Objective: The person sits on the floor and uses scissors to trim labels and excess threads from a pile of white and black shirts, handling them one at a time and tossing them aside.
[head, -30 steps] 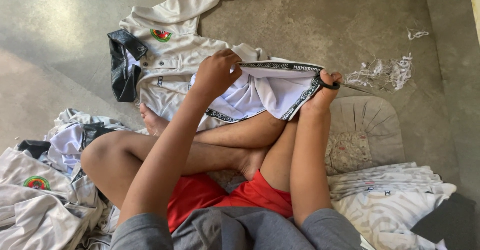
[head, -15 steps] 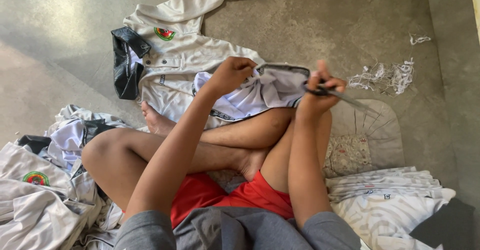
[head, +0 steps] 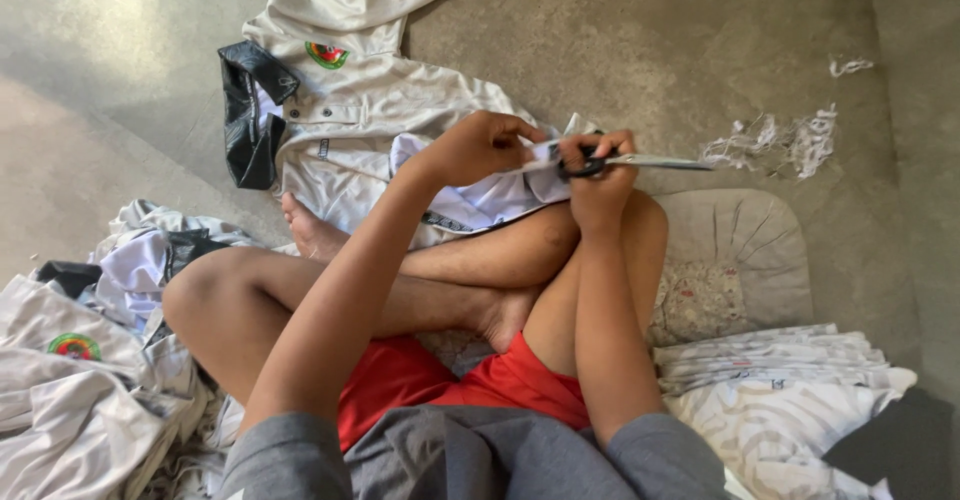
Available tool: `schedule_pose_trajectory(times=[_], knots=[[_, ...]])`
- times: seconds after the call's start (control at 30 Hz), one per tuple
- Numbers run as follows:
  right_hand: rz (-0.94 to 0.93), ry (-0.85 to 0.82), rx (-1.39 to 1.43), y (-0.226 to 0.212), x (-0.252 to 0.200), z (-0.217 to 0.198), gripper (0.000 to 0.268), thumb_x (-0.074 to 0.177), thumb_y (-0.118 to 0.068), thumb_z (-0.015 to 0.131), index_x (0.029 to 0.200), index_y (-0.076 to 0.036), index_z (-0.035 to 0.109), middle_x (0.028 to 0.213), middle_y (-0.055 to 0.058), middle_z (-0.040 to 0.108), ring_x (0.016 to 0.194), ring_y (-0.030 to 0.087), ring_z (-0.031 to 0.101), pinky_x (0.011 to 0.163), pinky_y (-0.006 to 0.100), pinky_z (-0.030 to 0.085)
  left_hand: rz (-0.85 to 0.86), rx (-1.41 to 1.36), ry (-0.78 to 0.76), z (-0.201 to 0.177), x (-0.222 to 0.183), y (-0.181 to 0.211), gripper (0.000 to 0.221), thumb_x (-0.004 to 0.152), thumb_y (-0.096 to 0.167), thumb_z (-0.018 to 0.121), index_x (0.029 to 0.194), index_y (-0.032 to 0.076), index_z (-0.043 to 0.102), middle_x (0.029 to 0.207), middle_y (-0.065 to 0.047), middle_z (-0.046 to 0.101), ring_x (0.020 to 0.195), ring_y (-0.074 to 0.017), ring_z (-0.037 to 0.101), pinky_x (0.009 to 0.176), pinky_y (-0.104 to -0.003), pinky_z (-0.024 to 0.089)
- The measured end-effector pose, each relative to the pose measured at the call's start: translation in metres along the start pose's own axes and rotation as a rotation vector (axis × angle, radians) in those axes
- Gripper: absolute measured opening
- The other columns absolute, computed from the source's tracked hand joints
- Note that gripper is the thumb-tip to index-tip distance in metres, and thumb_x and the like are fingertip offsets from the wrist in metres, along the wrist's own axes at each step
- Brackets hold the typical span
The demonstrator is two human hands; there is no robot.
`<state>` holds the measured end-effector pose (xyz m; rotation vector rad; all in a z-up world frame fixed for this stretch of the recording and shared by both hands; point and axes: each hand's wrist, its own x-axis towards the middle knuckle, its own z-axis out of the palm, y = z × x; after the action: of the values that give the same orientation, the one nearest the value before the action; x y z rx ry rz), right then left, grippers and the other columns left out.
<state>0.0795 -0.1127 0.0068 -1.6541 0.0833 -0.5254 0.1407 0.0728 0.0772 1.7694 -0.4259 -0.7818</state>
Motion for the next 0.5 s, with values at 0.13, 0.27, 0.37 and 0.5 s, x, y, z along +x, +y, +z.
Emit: schedule_pose_trajectory(times=[0.13,0.27,0.37,0.5], knots=[[-0.021,0.133,0.085,0.022,0.014,0.001,0.041,0.085,-0.011,0.072,0.08,-0.013,0.031,0.079,0.006,0.064,0.072,0.009,0.057,0.071,0.022,0.045,-0.011,0.244,-0.014,-0.019,0.01,-0.006,0.022,0.076,0.02,0.068,0.097,0.013,0.068,0.077,-0.006,0.069,0.073,-0.0239,0.066,0.069,-0.036,0.048],[0.1,0.592,0.115,0.056,0.017,-0.025,0.043,0.077,-0.007,0.075,0.079,-0.016,0.033,0.073,-0.002,0.047,0.066,0.01,0.053,0.065,0.022,0.042,-0.161,0.314,0.012,-0.028,-0.004,-0.025,0.021,0.074,0.032,0.069,0.086,0.015,0.068,0.074,-0.006,0.067,0.075,-0.0271,0.064,0.07,-0.036,0.047],[0.236,0.79,0.145,0.081,0.023,-0.05,0.04,0.076,-0.01,0.075,0.082,-0.015,0.036,0.07,-0.003,0.046,0.058,0.011,0.049,0.057,0.022,0.036,-0.204,0.326,0.029,-0.046,-0.013,-0.032,0.021,0.074,0.033,0.068,0.083,0.013,0.068,0.072,-0.008,0.065,0.074,-0.0275,0.063,0.07,-0.037,0.046],[0.391,0.901,0.309,0.089,0.021,-0.062,0.039,0.079,-0.009,0.076,0.087,-0.014,0.039,0.069,0.0,0.048,0.053,0.014,0.051,0.053,0.021,0.032,-0.285,0.282,0.039,-0.055,-0.038,-0.02,0.02,0.075,0.03,0.066,0.084,0.013,0.069,0.074,-0.006,0.067,0.076,-0.0267,0.064,0.071,-0.036,0.047]])
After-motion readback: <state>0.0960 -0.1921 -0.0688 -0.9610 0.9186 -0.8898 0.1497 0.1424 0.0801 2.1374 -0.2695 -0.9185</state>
